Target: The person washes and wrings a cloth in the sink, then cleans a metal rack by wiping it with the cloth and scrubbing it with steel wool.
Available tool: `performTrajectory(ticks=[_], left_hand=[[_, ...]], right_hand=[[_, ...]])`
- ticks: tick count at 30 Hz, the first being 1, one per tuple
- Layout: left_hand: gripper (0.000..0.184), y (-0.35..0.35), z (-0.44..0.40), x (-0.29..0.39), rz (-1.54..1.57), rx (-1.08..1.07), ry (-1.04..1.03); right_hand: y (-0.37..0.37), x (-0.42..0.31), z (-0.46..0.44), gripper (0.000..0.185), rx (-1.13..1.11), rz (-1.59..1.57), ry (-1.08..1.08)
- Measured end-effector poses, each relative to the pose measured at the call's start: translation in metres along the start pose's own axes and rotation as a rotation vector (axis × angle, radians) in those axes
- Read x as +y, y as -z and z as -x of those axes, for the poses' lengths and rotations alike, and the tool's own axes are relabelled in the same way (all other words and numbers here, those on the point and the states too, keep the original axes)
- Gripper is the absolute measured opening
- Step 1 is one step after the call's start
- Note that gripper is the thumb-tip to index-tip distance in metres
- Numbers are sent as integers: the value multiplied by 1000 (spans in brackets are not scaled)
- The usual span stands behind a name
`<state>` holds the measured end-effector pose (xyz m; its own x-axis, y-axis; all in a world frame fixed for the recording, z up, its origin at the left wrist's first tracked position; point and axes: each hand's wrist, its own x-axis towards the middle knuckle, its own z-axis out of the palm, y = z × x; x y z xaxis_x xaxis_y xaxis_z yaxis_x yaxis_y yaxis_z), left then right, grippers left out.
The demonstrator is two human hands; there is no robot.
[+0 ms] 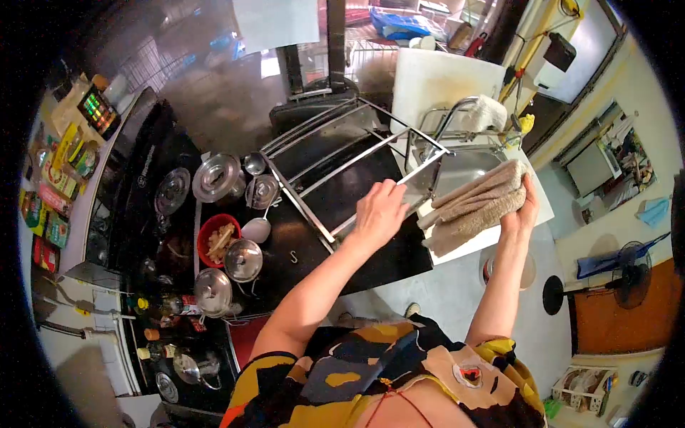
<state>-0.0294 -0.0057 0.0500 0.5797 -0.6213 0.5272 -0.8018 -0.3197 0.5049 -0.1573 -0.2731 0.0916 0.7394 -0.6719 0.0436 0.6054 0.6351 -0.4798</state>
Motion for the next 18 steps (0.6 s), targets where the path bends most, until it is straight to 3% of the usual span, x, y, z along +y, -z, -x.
performTrajectory(ticks=[6,12,14,16,18], left_hand=[[53,-108,-23,49,354,-157,71],[42,-221,-48,89,406,-96,-18],[30,-234,-61,98,781,-443,469],[22,-251,-63,98,773,-306,457],[22,-267,-71,98,948,-97,583]], right_hand=[[9,-35,-12,26,-86,-64,-116],[54,-85,-43,30,-239,-86,-288],[72,-109,-52,30,-182,-51,-265],[92,-128,-69,30,13,-12,-188],[121,-139,-84,32,92,23,-172]])
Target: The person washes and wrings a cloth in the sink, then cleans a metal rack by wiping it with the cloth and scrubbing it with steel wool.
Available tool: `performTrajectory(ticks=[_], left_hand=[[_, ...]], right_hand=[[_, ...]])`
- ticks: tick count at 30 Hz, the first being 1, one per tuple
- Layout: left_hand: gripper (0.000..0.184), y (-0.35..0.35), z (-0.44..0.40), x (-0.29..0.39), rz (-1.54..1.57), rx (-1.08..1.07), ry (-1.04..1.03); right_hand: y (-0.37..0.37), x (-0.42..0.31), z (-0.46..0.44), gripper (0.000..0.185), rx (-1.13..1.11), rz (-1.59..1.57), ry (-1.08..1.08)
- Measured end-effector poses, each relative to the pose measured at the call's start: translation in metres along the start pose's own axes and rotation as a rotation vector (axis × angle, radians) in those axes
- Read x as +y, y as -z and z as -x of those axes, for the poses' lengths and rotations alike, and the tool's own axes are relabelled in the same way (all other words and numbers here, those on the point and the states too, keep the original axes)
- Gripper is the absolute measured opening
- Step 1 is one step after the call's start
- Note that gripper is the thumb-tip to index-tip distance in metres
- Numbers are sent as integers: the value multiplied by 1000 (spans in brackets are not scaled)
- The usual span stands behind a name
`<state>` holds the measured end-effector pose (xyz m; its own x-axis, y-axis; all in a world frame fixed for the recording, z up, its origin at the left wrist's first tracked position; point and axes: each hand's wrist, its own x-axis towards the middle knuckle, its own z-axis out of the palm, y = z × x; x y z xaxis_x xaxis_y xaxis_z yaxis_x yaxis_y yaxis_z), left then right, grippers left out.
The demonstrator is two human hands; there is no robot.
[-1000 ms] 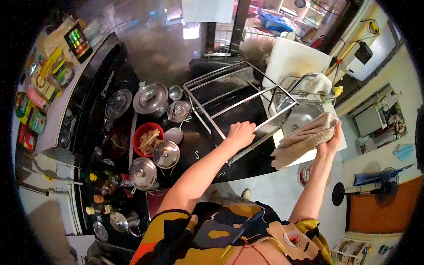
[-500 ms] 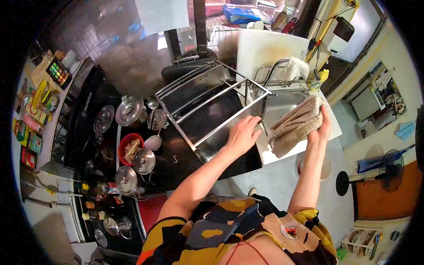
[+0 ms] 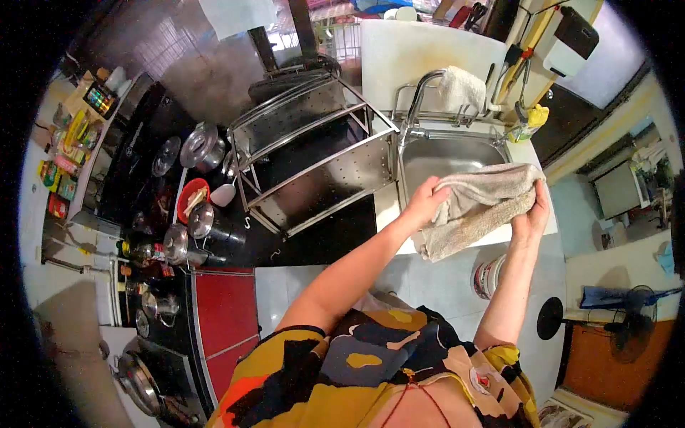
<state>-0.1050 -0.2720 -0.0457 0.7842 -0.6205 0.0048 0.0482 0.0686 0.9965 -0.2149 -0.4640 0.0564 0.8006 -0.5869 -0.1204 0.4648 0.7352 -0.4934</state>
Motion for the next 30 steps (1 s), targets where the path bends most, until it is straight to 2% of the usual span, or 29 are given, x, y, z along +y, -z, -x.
performTrajectory(ticks=[1,2,4,6,8,10,12,13,14,16,17,18,20,21,22,24,25,30], left_hand=[[24,-5,-5,4,160,32,-17],[24,-9,-7,6,153,37,-13],[27,-19,-5,46,481,-72,199],[27,-31,-15,44,574,-141,130],[25,-42,-17,62,743,-166,61],[27,-43,-38,55,703,-133,107],[31,-38,-66,37,365,-65,-60],[40,-35,-74,32,479,-60,32],[40,-34,-78,23,487,-56,37],[49,-30,-89,6,229,69,42],[58,-26,-93,-3,149,50,178],[58,-23,-100,-27,153,60,193],[61,-18,-120,-84,61,138,58],[60,-9,-125,-86,-128,183,109],[60,-3,-135,-91,-126,191,103],[59,9,-146,-102,-272,358,4],[58,9,-136,-52,-325,378,98],[58,3,-174,-68,-518,556,96]], right_hand=[[16,1,-8,32,3,-5,-11],[35,7,-16,33,35,21,-13],[84,27,-40,35,18,92,22],[112,50,-54,34,-14,162,2],[82,64,-42,35,119,256,31],[82,55,-57,39,140,256,-31],[60,31,-65,43,-37,138,-76],[45,20,-65,45,-182,54,-92],[26,10,-64,46,-212,53,-90],[9,-2,-77,47,-226,71,-41],[9,0,-85,47,-217,74,-49],[10,3,-92,45,-223,84,-48],[17,12,-112,44,-234,89,-53],[30,21,-127,43,-217,25,-72],[36,27,-139,42,-203,-36,-92],[43,37,-156,40,-156,-45,-86],[42,41,-163,41,-150,-7,-81],[27,52,-173,45,-93,147,-206]])
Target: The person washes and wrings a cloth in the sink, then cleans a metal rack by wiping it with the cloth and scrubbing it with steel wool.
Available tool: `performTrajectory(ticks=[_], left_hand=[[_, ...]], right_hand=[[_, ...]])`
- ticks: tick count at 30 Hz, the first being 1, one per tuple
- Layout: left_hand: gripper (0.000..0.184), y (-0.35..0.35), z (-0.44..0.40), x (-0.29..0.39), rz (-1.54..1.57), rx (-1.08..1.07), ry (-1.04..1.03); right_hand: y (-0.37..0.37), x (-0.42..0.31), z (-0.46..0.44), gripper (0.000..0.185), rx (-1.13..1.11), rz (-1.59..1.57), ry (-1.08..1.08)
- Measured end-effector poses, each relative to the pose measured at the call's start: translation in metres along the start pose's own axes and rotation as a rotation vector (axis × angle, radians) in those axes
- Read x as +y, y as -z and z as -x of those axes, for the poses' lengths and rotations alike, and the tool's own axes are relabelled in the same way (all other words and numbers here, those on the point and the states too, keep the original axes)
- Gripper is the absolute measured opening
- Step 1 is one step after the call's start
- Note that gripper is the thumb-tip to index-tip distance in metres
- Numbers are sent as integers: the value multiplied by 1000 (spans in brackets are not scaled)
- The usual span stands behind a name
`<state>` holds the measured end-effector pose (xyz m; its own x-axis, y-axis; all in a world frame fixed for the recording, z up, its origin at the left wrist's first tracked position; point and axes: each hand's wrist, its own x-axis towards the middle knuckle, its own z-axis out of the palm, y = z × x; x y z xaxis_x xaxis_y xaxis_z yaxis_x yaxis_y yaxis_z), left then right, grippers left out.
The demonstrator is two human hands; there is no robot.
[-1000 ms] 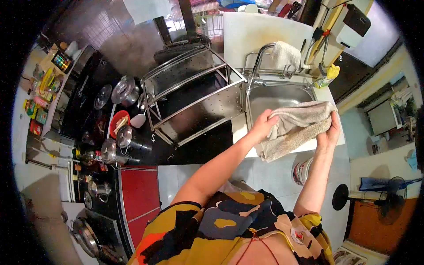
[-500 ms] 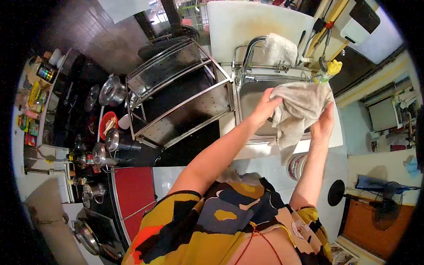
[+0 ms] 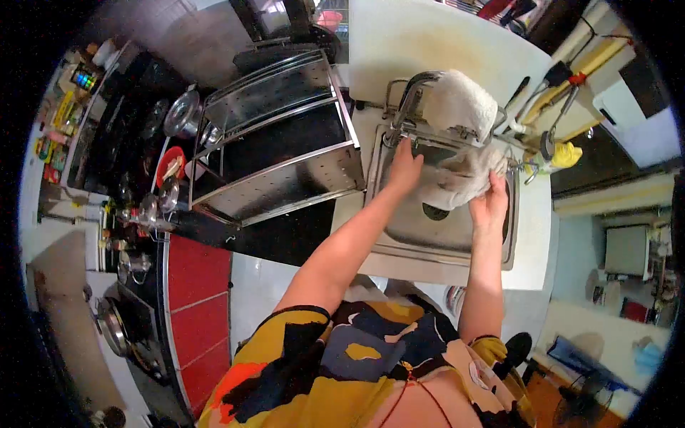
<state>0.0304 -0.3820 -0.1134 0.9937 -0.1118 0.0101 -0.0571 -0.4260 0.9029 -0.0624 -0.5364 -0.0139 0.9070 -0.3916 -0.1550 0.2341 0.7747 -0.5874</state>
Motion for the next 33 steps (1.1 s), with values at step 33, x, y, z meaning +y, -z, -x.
performTrajectory(ticks=[33], left_hand=[[54,-51,3,-6,-42,175,-75]], right_hand=[[37,2,-48,44,-103,3,-274]])
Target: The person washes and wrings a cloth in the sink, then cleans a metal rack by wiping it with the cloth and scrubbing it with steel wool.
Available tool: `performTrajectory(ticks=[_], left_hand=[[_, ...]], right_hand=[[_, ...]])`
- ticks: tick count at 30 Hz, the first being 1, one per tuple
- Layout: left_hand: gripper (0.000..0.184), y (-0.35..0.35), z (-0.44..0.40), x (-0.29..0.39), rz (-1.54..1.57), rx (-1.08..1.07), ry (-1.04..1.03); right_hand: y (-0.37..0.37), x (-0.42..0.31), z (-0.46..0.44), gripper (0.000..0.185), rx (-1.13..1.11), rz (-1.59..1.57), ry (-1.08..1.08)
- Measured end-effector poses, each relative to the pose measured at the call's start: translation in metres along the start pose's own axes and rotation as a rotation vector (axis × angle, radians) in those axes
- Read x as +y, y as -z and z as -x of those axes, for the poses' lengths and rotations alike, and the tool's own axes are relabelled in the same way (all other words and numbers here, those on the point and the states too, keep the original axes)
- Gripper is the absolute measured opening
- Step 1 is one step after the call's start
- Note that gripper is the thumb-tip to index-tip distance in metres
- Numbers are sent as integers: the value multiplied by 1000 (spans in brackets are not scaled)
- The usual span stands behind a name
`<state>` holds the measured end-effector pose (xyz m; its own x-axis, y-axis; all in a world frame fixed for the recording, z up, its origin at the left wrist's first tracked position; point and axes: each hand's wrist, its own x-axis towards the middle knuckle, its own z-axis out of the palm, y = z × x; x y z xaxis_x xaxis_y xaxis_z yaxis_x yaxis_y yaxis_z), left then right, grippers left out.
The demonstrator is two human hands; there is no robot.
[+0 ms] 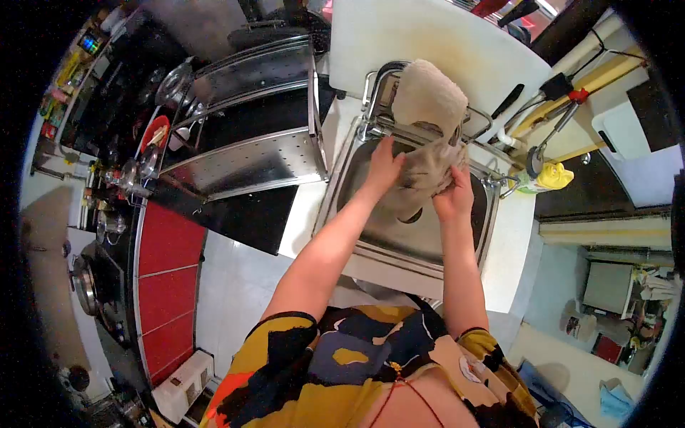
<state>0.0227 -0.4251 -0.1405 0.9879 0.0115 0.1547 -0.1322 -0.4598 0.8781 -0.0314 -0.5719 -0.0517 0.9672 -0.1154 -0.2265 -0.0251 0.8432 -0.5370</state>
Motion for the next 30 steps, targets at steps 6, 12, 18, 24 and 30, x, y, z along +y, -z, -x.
performTrajectory(ticks=[6,12,18,24,30], left_hand=[[44,-8,28,31,489,-139,88],[42,-64,6,-48,855,-553,398],[38,1,-6,41,1239,-173,648],[36,-11,18,108,1431,-148,763],[34,-9,90,118,223,-215,5]], right_hand=[[-14,-7,4,45,-19,67,53],[2,-21,1,43,-53,217,94],[81,-19,-18,33,181,558,113],[64,16,17,35,307,422,-290],[89,32,-6,39,20,-113,-467]])
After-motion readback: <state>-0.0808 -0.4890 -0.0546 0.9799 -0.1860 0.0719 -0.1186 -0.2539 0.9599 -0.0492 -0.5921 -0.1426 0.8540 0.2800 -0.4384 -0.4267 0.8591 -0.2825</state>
